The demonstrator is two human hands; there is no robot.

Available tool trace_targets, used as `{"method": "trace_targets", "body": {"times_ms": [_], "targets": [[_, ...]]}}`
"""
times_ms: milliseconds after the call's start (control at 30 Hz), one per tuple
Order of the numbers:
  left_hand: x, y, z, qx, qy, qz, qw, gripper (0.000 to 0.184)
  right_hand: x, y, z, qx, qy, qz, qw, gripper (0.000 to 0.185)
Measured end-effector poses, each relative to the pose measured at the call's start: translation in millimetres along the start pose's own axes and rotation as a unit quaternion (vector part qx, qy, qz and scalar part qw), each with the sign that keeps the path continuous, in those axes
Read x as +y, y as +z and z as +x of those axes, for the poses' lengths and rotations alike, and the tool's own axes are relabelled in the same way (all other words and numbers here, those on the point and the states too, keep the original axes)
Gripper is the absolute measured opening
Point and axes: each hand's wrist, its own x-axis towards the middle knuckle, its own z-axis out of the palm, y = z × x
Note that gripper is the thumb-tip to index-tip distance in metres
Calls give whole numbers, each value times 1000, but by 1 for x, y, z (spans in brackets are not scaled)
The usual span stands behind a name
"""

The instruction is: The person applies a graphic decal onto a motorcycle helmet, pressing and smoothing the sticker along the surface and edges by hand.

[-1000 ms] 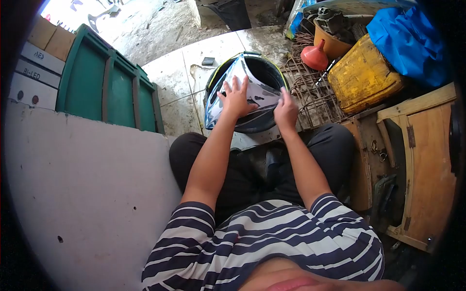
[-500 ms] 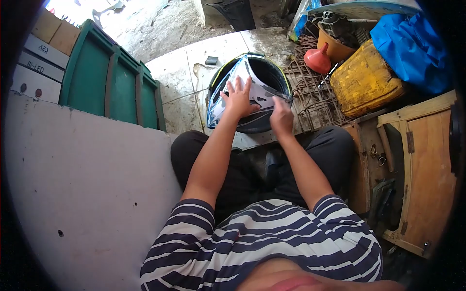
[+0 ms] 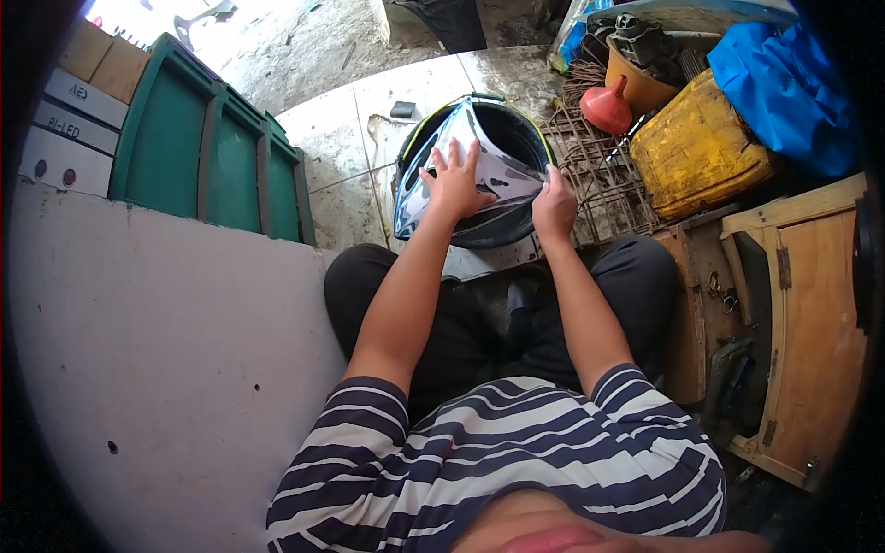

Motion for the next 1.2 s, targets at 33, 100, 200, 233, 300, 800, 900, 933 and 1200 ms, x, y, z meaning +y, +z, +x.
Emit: {"method": "trace_targets", "body": {"times_ms": [33, 100, 200, 233, 300, 800, 900, 933, 1200], "targets": [[-1, 0, 1, -2, -2, 1, 1000, 124, -6, -4, 2, -13, -6, -16, 1000, 32], [0, 1, 2, -5, -4, 1, 1000, 124, -10, 4, -11, 14, -67, 19, 998, 32], [-1, 4, 3, 0, -4, -1, 1000, 124, -11, -1, -14, -11, -22, 18, 1000, 35], [-1, 4, 2, -1, -3, 1, 1000, 124, -11, -2, -8, -17, -4, 15, 1000, 36], [0, 1, 1, -2, -3, 9, 1000, 125, -1, -1, 4, 15, 22, 16, 1000, 36], [1, -2, 4, -18, -8, -1, 1000, 126, -16, 7, -17, -7, -70, 23, 997, 47], [-1, -1, 3, -15, -3, 1, 1000, 127, -9, -2, 3, 6, 10, 16, 1000, 48], [-1, 0, 2, -8, 0, 9, 1000, 127, -10, -3, 6, 11, 31, 29, 999, 49], [-1, 1, 3, -2, 0, -1, 1000, 125, -17, -4, 4, -21, 28, 29, 999, 47]]}}
